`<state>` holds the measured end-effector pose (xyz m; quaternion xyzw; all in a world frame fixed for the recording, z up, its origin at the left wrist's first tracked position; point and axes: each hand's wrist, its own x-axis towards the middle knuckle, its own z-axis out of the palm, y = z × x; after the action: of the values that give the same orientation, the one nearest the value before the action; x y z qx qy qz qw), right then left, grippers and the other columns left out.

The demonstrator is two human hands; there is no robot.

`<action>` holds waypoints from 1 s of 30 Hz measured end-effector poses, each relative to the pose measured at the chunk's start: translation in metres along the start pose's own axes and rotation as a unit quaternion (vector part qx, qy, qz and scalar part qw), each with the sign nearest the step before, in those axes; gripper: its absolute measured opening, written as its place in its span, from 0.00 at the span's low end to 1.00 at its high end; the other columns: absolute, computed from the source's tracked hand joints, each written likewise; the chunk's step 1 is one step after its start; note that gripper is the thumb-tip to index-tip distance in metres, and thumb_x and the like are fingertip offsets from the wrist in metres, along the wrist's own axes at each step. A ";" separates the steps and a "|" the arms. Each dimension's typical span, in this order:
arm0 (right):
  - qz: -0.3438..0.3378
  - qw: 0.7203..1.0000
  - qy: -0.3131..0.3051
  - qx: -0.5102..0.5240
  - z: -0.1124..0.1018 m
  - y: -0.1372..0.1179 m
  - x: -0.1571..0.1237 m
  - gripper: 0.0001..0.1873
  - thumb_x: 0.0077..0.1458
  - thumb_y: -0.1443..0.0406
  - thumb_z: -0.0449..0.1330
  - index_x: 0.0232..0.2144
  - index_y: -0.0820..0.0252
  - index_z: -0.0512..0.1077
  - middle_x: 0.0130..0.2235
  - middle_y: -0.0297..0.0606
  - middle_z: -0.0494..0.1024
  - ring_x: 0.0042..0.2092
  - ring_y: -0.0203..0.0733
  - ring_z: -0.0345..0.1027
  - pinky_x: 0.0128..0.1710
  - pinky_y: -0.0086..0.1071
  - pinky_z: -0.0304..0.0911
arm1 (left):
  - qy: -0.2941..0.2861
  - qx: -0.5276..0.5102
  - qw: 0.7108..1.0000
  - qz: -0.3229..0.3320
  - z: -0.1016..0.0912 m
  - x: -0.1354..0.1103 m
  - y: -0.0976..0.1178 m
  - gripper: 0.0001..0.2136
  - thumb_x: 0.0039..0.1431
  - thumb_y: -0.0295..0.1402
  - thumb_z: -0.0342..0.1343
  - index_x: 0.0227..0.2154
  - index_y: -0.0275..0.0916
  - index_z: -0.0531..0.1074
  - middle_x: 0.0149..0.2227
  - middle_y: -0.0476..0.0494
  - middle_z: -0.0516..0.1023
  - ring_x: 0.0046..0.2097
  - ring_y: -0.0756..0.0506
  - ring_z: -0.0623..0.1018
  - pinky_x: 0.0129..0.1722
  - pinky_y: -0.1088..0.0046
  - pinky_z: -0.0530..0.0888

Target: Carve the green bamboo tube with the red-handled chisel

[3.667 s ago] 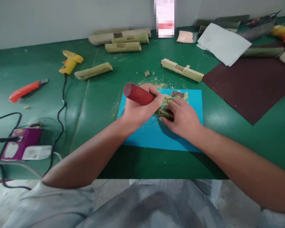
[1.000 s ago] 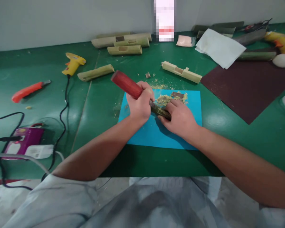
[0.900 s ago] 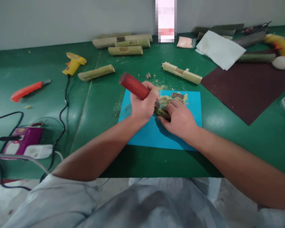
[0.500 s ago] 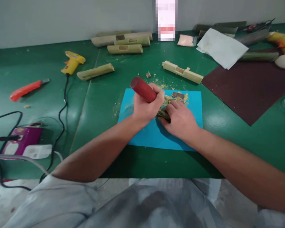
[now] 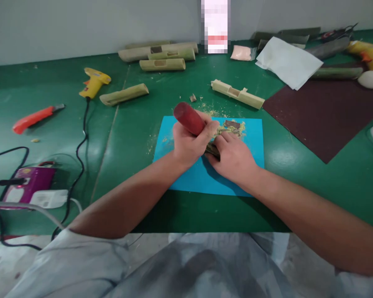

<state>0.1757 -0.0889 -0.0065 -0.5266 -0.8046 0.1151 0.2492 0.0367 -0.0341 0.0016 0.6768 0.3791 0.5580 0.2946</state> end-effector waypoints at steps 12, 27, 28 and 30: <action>-0.008 1.000 -0.008 -0.024 0.001 0.000 0.000 0.09 0.63 0.61 0.58 0.40 0.63 0.72 0.43 0.51 0.77 0.46 0.55 0.70 0.47 0.47 0.66 | 0.029 -0.052 0.998 0.008 0.002 0.002 -0.006 0.16 0.59 0.45 0.68 0.25 0.42 0.72 0.22 0.52 0.72 0.23 0.53 0.69 0.23 0.69 0.66; -0.002 0.999 -0.004 -0.054 0.001 0.001 0.001 0.10 0.65 0.61 0.55 0.37 0.62 0.72 0.39 0.47 0.77 0.43 0.51 0.68 0.41 0.41 0.61 | -0.001 -0.046 0.997 0.061 0.003 -0.002 -0.016 0.17 0.66 0.43 0.58 0.23 0.42 0.68 0.23 0.49 0.69 0.25 0.50 0.67 0.26 0.68 0.67; -0.005 0.998 -0.002 -0.065 -0.001 0.002 0.001 0.11 0.65 0.61 0.55 0.37 0.62 0.73 0.39 0.47 0.77 0.43 0.51 0.68 0.41 0.41 0.61 | -0.003 -0.047 0.997 0.068 0.003 -0.002 -0.017 0.16 0.66 0.42 0.58 0.24 0.42 0.68 0.24 0.49 0.69 0.25 0.49 0.68 0.26 0.68 0.67; -0.025 0.995 0.018 -0.096 -0.009 0.001 0.000 0.13 0.65 0.58 0.56 0.37 0.62 0.74 0.39 0.47 0.77 0.43 0.51 0.68 0.41 0.42 0.61 | -0.002 -0.047 0.996 0.072 0.003 -0.002 -0.018 0.15 0.66 0.40 0.58 0.24 0.41 0.68 0.24 0.49 0.70 0.26 0.50 0.70 0.27 0.69 0.68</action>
<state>0.1816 -0.0890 0.0008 -0.5297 -0.8202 0.0217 0.2148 0.0363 -0.0262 -0.0146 0.6892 0.3016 0.5936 0.2859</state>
